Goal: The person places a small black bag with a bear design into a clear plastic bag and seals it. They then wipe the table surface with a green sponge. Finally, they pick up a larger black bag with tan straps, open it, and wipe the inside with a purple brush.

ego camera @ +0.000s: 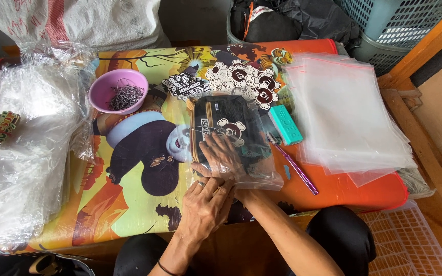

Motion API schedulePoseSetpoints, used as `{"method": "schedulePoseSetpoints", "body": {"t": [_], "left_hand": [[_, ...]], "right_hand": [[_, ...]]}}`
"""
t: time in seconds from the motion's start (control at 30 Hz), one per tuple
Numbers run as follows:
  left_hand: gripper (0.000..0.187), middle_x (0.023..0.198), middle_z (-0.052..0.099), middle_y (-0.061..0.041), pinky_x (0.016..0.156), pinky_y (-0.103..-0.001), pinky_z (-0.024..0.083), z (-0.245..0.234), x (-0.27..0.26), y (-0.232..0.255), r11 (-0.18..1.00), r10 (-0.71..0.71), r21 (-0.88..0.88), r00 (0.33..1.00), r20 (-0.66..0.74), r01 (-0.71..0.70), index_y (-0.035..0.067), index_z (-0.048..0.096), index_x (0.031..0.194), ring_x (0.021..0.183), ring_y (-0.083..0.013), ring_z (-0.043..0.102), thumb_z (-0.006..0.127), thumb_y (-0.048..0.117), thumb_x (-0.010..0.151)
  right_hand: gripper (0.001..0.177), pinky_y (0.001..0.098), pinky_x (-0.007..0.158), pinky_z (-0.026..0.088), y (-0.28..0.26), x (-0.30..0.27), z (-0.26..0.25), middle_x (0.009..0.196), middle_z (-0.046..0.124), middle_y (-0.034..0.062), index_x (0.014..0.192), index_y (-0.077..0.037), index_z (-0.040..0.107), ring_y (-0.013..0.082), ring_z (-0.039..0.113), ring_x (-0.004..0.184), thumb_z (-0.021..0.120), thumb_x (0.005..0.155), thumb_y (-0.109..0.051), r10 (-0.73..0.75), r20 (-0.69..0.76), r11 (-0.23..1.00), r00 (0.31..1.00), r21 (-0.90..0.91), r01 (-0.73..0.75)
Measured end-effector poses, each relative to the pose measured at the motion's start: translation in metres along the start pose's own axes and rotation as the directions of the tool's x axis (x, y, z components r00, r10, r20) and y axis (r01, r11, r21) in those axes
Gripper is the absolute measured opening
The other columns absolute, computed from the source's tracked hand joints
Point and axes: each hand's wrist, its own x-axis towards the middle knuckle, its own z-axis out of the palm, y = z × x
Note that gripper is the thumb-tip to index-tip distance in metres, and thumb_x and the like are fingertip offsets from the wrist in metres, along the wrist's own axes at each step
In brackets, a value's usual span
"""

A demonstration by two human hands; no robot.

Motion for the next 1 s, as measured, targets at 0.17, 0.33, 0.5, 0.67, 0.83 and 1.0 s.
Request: {"method": "schedulePoseSetpoints", "body": {"t": [0.17, 0.33, 0.5, 0.67, 0.83, 1.0], "left_hand": [[0.014, 0.097, 0.066, -0.006, 0.058, -0.033, 0.044, -0.003, 0.003, 0.001, 1.000, 0.008, -0.010, 1.000, -0.002, -0.008, 0.007, 0.069, 0.111, 0.067, -0.0214, 0.054, 0.068, 0.016, 0.100], [0.033, 0.108, 0.068, -0.011, 0.071, -0.039, 0.048, -0.006, -0.004, -0.007, 0.997, -0.009, -0.082, 0.997, 0.076, 0.016, 0.006, 0.070, 0.107, 0.085, -0.0283, 0.060, 0.068, 0.037, 0.096], [0.045, 0.086, 0.057, -0.009, 0.066, -0.037, 0.044, -0.009, 0.002, -0.010, 0.986, -0.109, -0.111, 0.988, 0.111, 0.121, 0.008, 0.060, 0.085, 0.072, -0.0225, 0.051, 0.060, 0.050, 0.100], [0.049, 0.151, 0.053, -0.022, 0.117, -0.047, 0.036, 0.008, -0.014, -0.026, 0.978, -0.185, -0.040, 0.936, 0.298, 0.207, 0.002, 0.058, 0.141, 0.143, -0.0368, 0.048, 0.055, 0.034, 0.103], [0.052, 0.162, 0.036, -0.022, 0.125, -0.048, 0.022, 0.022, -0.025, -0.031, 0.988, -0.152, 0.028, 0.905, 0.397, 0.154, 0.005, 0.045, 0.152, 0.153, -0.0358, 0.032, 0.046, 0.021, 0.103], [0.060, 0.166, 0.032, -0.020, 0.126, -0.047, 0.014, 0.038, -0.032, -0.029, 0.959, -0.279, 0.079, 0.847, 0.452, 0.274, 0.015, 0.039, 0.160, 0.155, -0.0343, 0.025, 0.049, 0.034, 0.104]], "right_hand": [[0.082, 0.0580, 0.124, 0.023, 0.006, -0.006, 0.012, 0.156, 0.047, 0.0189, 0.147, -0.007, 0.051, 0.0384, 0.038, 0.148, 0.047, 0.096, -0.070, 0.031, 0.222, 0.999, 0.974, 0.005, -0.033], [0.079, 0.0588, 0.126, 0.018, -0.012, -0.015, -0.027, 0.164, 0.029, 0.0208, 0.157, -0.005, 0.032, 0.0392, 0.026, 0.154, 0.040, 0.102, -0.062, 0.043, 0.183, 0.999, 0.982, 0.021, -0.048], [0.086, 0.0504, 0.129, 0.001, -0.048, -0.041, -0.109, 0.171, 0.000, 0.0199, 0.164, -0.002, 0.002, 0.0353, 0.001, 0.159, 0.027, 0.103, -0.058, 0.056, 0.362, 0.937, 0.930, -0.340, 0.076], [0.052, 0.0610, 0.123, 0.015, -0.074, -0.045, -0.206, 0.138, 0.052, 0.0303, 0.139, 0.009, 0.047, 0.0454, 0.042, 0.138, 0.052, 0.106, -0.030, -0.144, 0.582, 0.952, 0.800, 0.301, -0.047], [0.032, 0.0419, 0.084, 0.062, -0.034, -0.017, -0.234, 0.134, 0.066, 0.0201, 0.127, -0.001, 0.068, 0.0329, 0.072, 0.106, 0.059, 0.100, -0.017, -0.102, 0.469, 0.893, 0.877, 0.432, -0.128], [0.058, 0.0555, 0.121, 0.019, 0.027, -0.017, -0.174, 0.163, 0.036, 0.0164, 0.161, -0.023, 0.036, 0.0385, 0.030, 0.150, 0.039, 0.107, -0.044, 0.044, 0.585, 0.982, 0.810, 0.124, -0.143]]}}
